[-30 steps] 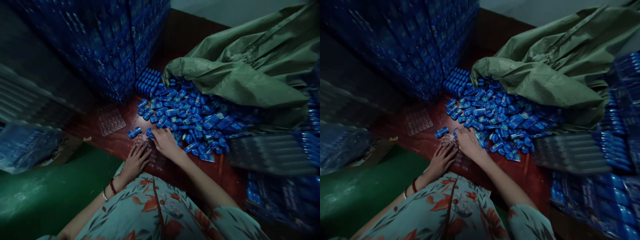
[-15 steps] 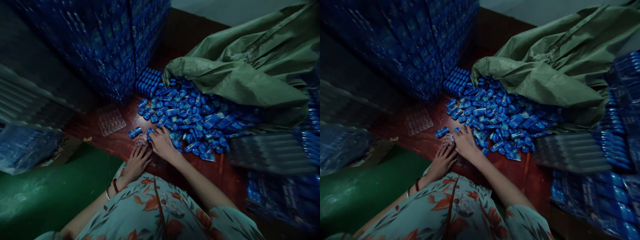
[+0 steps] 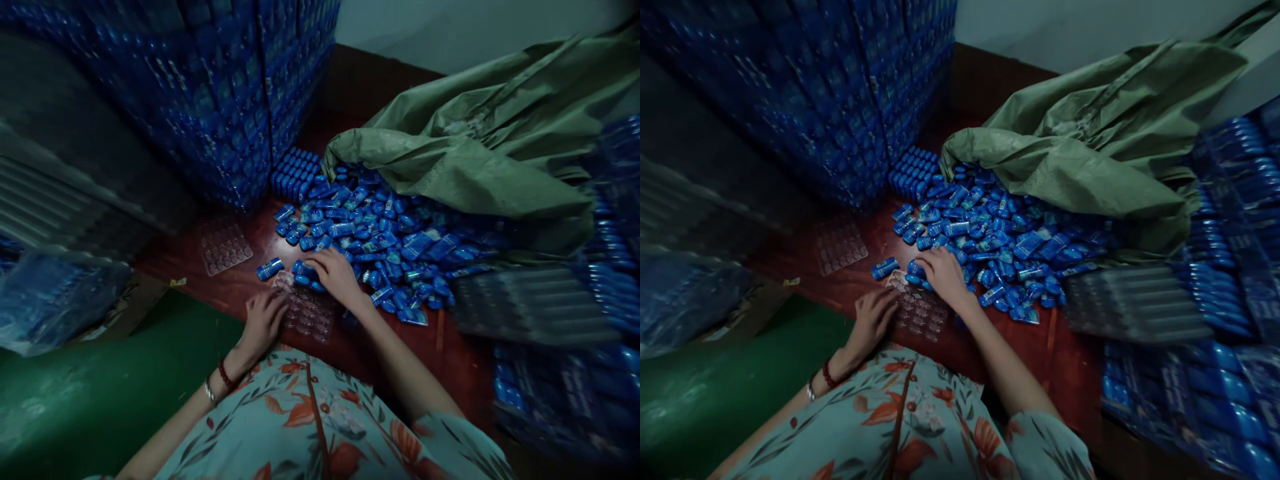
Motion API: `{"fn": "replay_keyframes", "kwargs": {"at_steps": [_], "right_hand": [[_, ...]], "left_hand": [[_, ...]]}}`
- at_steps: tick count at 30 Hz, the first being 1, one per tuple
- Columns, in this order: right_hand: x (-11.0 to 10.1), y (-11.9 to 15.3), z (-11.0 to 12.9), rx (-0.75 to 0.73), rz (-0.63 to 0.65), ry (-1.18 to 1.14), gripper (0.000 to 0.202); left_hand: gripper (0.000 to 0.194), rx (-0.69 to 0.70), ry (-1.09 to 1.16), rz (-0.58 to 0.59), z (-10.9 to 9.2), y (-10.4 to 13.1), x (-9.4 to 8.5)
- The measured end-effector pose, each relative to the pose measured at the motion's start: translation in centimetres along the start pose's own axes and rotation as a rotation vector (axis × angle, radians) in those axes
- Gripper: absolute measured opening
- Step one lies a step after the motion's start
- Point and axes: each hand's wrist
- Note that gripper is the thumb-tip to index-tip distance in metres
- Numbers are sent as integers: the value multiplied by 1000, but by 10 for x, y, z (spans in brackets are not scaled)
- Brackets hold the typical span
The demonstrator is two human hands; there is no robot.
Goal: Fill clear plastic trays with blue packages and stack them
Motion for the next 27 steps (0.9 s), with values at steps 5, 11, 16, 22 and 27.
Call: {"fn": "replay_keyframes", "kwargs": {"at_steps": [5, 11, 16, 22, 27], "right_hand": [[-13, -43, -1, 29, 352, 139, 37], [-18, -63, 5, -86, 624, 230, 32], [-21, -40, -11, -127, 332, 146, 33], [-32, 47, -22, -26, -355, -419, 24], [14, 110, -9, 131, -446, -616, 18]], "left_hand": [[39, -362, -73, -65, 28, -39, -24], [27, -346, -84, -30, 44, -64, -24], [15, -143, 221, -195, 40, -44, -30], [26, 78, 168, -203, 9, 1, -45], [34, 227, 136, -165, -2, 6, -24]]}}
Point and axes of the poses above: each hand's wrist, its own y-axis away from the middle knuckle, its own x-axis out of the palm, z = x × y, and after that the axes turned 13 degrees about z, right-handed
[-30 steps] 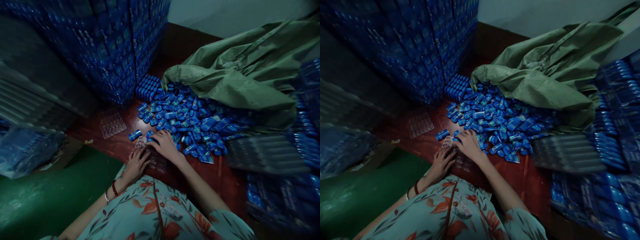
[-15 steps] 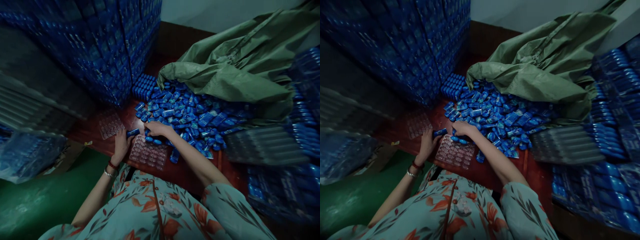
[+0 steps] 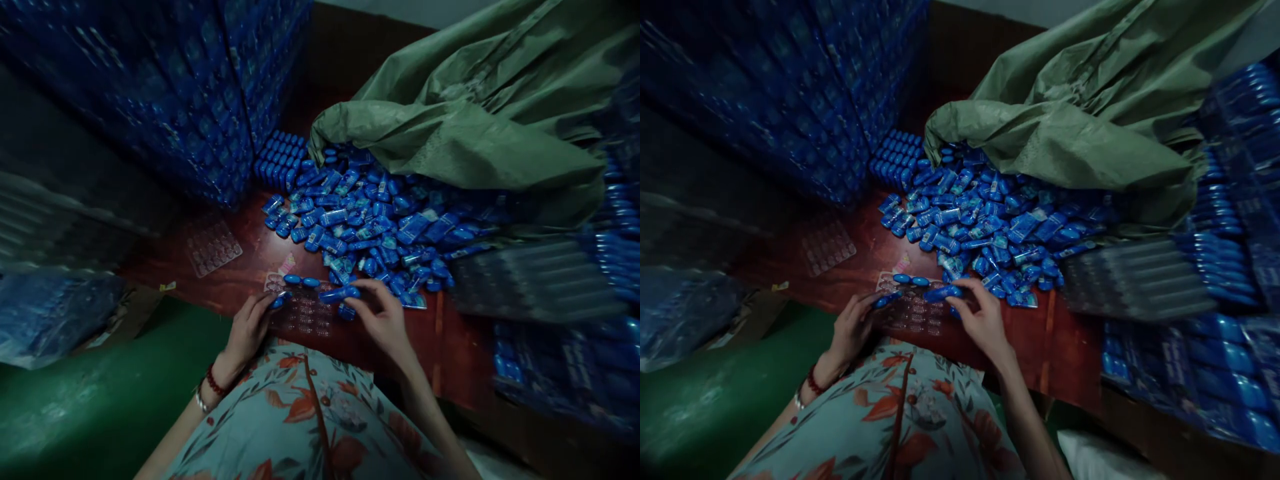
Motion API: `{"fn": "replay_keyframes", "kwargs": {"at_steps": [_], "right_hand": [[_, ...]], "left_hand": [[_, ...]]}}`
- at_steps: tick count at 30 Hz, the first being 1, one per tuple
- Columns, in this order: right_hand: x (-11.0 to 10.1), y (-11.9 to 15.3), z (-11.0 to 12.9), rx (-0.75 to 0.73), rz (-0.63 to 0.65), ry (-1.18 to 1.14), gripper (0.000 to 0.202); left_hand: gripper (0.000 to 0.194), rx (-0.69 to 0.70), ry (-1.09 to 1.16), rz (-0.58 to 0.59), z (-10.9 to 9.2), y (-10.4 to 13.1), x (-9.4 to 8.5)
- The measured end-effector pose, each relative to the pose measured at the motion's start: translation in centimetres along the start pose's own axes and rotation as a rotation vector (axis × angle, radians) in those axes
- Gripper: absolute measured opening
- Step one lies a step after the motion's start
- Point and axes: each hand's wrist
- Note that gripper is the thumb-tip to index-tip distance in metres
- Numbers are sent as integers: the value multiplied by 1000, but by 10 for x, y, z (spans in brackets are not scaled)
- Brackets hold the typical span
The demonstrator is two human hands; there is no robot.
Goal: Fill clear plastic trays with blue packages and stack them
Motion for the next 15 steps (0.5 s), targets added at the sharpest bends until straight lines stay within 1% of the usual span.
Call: {"fn": "replay_keyframes", "kwargs": {"at_steps": [1, 3, 6, 8, 10, 13, 15], "right_hand": [[10, 8, -4, -26, -1, 35, 16], [30, 16, -13, -124, 3, 120, 15], [49, 12, -22, -297, 69, 313, 24], [51, 6, -23, -379, 146, 485, 29], [50, 0, -19, -412, 200, 637, 32], [48, -6, -9, -391, 240, 807, 31], [49, -10, -2, -377, 259, 891, 29]], "left_hand": [[35, 13, -11, 26, 3, -2, 5], [36, 43, -38, 83, 11, -8, 10], [39, 159, -70, 173, 20, -17, 9], [40, 239, -83, 209, 23, -21, 6], [41, 277, -87, 212, 24, -23, 3], [41, 296, -99, 215, 24, -27, 2], [40, 317, -132, 252, 24, -32, 1]]}}
Point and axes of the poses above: each hand's wrist, its own y-axis away from the middle knuckle, its own x-axis out of the palm, z = x × y, and after that the axes turned 13 degrees about z, right-handed
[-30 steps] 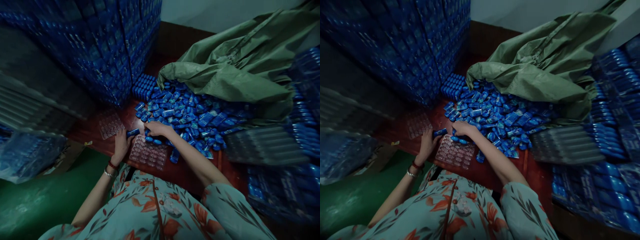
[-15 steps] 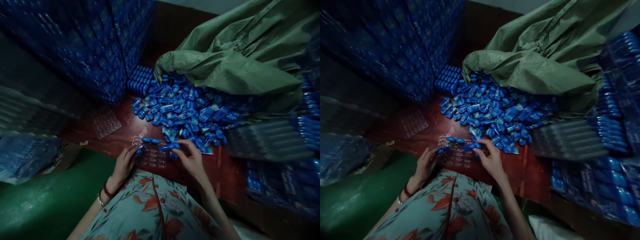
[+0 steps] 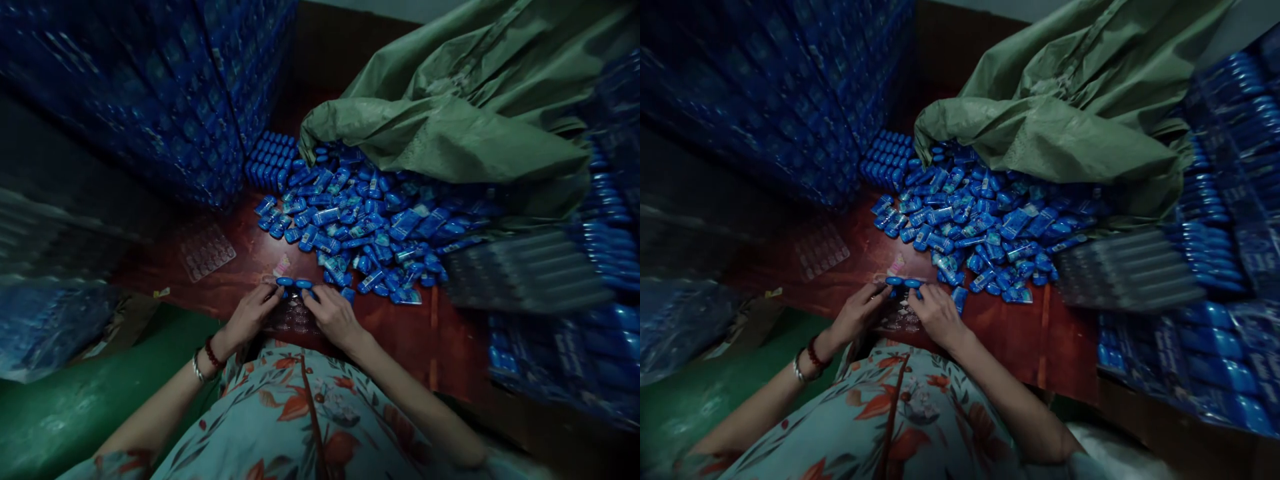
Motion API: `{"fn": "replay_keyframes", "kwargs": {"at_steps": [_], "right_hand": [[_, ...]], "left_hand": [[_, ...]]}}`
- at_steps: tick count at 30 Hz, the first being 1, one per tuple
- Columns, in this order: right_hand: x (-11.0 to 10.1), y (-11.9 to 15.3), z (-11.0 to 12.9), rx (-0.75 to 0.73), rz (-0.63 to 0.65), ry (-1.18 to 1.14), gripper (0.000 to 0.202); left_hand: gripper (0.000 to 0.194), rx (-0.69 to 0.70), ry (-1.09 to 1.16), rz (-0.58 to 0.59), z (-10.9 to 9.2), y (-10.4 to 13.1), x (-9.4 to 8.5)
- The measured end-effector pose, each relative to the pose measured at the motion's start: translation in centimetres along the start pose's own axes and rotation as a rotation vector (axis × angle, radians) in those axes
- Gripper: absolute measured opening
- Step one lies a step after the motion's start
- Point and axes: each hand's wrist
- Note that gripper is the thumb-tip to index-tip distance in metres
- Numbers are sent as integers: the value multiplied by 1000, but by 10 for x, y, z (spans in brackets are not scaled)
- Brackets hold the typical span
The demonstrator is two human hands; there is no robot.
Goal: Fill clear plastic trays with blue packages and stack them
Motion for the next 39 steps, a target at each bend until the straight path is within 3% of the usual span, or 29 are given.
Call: {"fn": "replay_keyframes", "kwargs": {"at_steps": [5, 12, 16, 19, 21, 24, 28, 31, 34, 39], "right_hand": [[-4, -13, 8, 60, 84, 37, 29], [5, -25, 5, 132, 92, -32, 34], [5, -1, -3, 169, -25, -106, 39], [3, 30, -13, 377, -181, -218, 33], [2, 47, -20, 536, -240, -323, 28], [4, 58, -25, 667, -167, -407, 26], [8, 55, -23, 699, 39, -371, 36], [9, 61, -21, 762, 64, -389, 44], [12, 76, -18, 864, 66, -317, 48], [22, 93, -9, 891, 26, -237, 26]], "left_hand": [[36, 41, -69, 129, 7, -17, -3], [40, 36, 67, 16, 19, -30, 7], [44, -39, -80, -12, 18, -22, 8], [44, -81, -142, -143, 2, -18, 7], [38, -13, -106, -189, -17, -24, 9], [31, 84, -82, -48, -49, -57, 14], [30, -99, -164, 211, -75, -120, 19], [28, -221, -175, 327, -81, -152, 22], [28, -182, -189, 360, -82, -163, 30], [40, 27, -138, 362, -91, -152, 30]]}}
Point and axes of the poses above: each hand's wrist, its own y-axis away from the middle knuckle, its own x-axis out of the palm, z = x × y, and after that the axes turned 13 degrees about z, right-handed
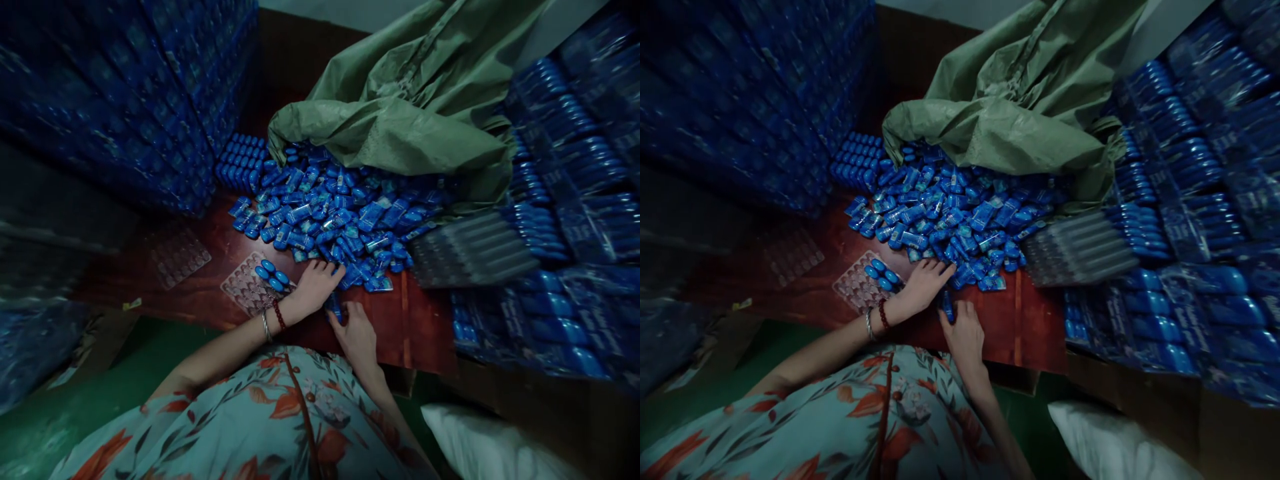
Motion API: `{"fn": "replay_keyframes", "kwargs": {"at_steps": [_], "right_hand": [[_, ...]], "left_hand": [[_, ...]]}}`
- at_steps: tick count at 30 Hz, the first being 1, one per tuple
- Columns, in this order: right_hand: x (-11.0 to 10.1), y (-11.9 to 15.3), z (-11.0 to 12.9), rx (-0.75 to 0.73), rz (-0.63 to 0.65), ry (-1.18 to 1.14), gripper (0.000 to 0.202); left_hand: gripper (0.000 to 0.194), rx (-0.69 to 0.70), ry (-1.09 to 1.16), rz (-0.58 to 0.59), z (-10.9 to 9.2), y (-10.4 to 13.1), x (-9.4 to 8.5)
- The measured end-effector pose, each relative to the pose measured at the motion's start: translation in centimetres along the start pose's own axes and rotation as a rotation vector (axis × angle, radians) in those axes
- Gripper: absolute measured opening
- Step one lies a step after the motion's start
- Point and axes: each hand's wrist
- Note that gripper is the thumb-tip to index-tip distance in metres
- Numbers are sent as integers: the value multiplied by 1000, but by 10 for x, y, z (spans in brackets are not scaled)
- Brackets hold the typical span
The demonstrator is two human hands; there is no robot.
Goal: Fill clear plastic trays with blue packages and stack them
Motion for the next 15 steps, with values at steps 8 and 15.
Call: {"fn": "replay_keyframes", "kwargs": {"at_steps": [8, 15], "right_hand": [[-17, 17, 11, -194, 165, -525, 22], [2, -3, 64, -465, 452, -497, 23]], "left_hand": [[25, -102, 547, -572, 26, 115, -6], [27, -529, 569, -656, 90, 156, 42]]}}
Point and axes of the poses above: each hand's wrist, its own y-axis away from the middle knuckle, its own x-axis out of the palm, z = x × y, and after that the axes turned 13 degrees about z, right-handed
